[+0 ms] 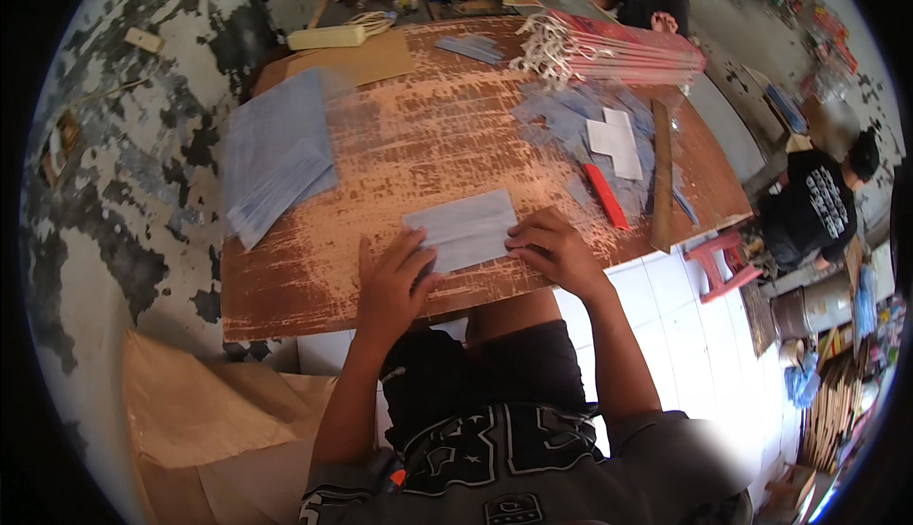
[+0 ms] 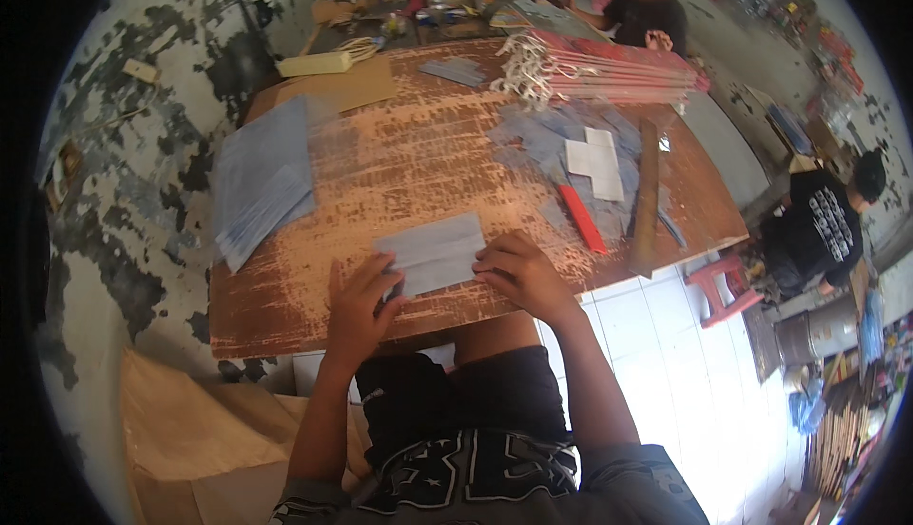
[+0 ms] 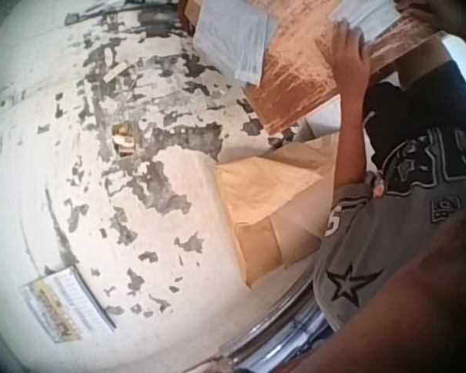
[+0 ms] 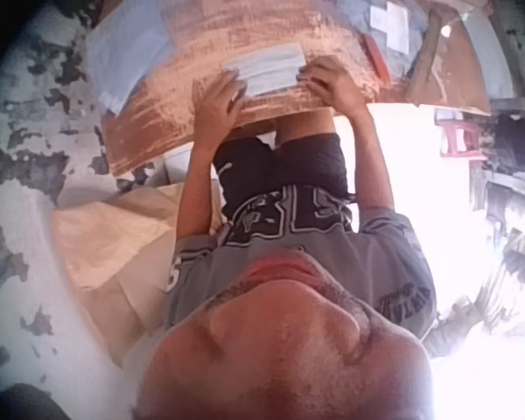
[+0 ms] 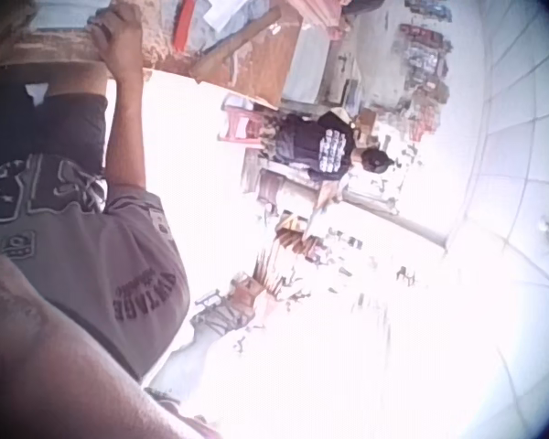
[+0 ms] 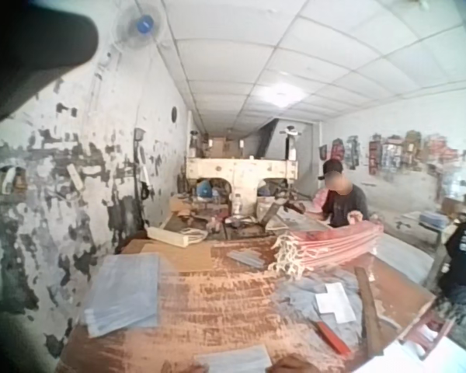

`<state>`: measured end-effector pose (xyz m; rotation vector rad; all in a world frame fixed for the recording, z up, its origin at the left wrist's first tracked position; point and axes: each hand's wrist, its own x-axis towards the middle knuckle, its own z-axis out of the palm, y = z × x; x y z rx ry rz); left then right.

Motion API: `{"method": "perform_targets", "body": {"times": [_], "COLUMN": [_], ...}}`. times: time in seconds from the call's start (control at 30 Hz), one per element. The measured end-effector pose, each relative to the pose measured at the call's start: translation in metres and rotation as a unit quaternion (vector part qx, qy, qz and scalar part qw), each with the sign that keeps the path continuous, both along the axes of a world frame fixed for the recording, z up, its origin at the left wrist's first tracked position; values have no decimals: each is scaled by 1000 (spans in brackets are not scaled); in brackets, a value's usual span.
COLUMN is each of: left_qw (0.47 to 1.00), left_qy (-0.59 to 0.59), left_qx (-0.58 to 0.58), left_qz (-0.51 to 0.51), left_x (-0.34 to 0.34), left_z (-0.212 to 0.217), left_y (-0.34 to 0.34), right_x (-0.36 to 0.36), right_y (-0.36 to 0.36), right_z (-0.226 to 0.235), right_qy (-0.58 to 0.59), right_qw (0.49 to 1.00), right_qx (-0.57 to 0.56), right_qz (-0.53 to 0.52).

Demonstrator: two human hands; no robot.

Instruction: The person uses a red utility knife to cut a stack of translucent plastic sheets on a wooden table. They align the sheets, slice through them, and then fold the cut pieces. The person also cuts a white rectangular piece of material into smaller sections.

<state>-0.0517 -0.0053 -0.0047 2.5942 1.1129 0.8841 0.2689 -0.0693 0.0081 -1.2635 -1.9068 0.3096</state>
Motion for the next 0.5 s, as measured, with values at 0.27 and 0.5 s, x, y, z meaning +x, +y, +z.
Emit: {"method": "perform_targets", "body": {"times": [0.27, 0.5], "left_qw": [999, 998], "left_qy": [-6, -13], "left_qx": [-41, -60], "left_qz": [0, 4], "left_x": [3, -1], "left_z": [6, 4], "left_y": [-1, 1], "right_x": [2, 1], "right_y": [2, 5], "right_z": [-1, 1], "right_qy": [-7, -16], "right_qw": [1000, 999], "right_qx": [-16, -28], "right_qz": [5, 0]}}
